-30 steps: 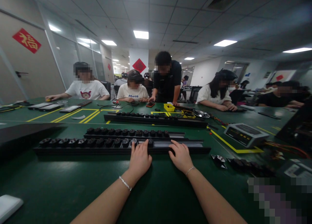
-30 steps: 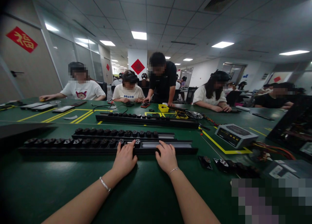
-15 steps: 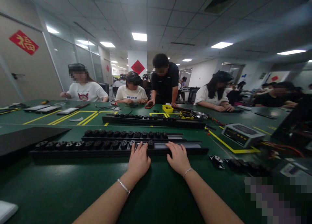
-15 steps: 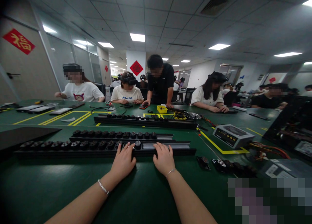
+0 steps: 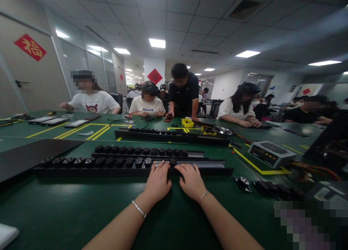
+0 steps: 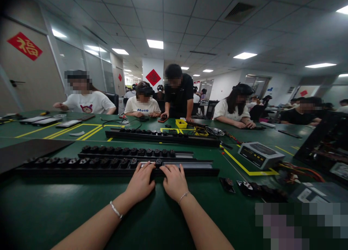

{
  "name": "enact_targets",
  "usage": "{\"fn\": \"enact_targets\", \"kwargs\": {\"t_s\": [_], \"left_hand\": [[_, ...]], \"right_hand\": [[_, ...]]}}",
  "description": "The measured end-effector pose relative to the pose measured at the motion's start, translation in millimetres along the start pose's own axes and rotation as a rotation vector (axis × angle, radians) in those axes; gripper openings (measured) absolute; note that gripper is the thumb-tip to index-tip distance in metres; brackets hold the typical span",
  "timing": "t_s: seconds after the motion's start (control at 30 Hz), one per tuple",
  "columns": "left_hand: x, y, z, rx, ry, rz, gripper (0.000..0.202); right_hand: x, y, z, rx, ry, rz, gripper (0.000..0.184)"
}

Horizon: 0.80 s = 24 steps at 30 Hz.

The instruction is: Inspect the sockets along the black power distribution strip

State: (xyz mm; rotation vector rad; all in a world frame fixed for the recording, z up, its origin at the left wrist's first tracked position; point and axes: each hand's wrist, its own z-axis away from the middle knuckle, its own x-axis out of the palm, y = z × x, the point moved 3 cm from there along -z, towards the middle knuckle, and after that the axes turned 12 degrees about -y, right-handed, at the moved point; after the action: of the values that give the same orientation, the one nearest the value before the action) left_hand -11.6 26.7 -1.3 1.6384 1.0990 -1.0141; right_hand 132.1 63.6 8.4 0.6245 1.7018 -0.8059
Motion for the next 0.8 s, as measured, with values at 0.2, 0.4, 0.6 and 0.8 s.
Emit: {"fn": "enact_targets", "kwargs": {"t_s": [0.2,0.4,0.6,0.8], "left_hand": [[-1.7,0,0,0.029,-0.017,0.049,0.050],[-0.9,0,1,0.044,-0.019,0.030,0.051],[0.0,-1,1,0.042,-0.034,0.025,0.050],[1.0,-1,0,0.047,-0.040,0.027,0.050]], "right_hand": [[1,1,-2,0.031,0.033,0.004,0.041],[0,5,-5,0.040,0.026,0.046,0.042],[-2,8,-6,0.054,-0.004,0.059,0.040],[-5,12,-7,0.068,-0.033,0.062,0.038]]}}
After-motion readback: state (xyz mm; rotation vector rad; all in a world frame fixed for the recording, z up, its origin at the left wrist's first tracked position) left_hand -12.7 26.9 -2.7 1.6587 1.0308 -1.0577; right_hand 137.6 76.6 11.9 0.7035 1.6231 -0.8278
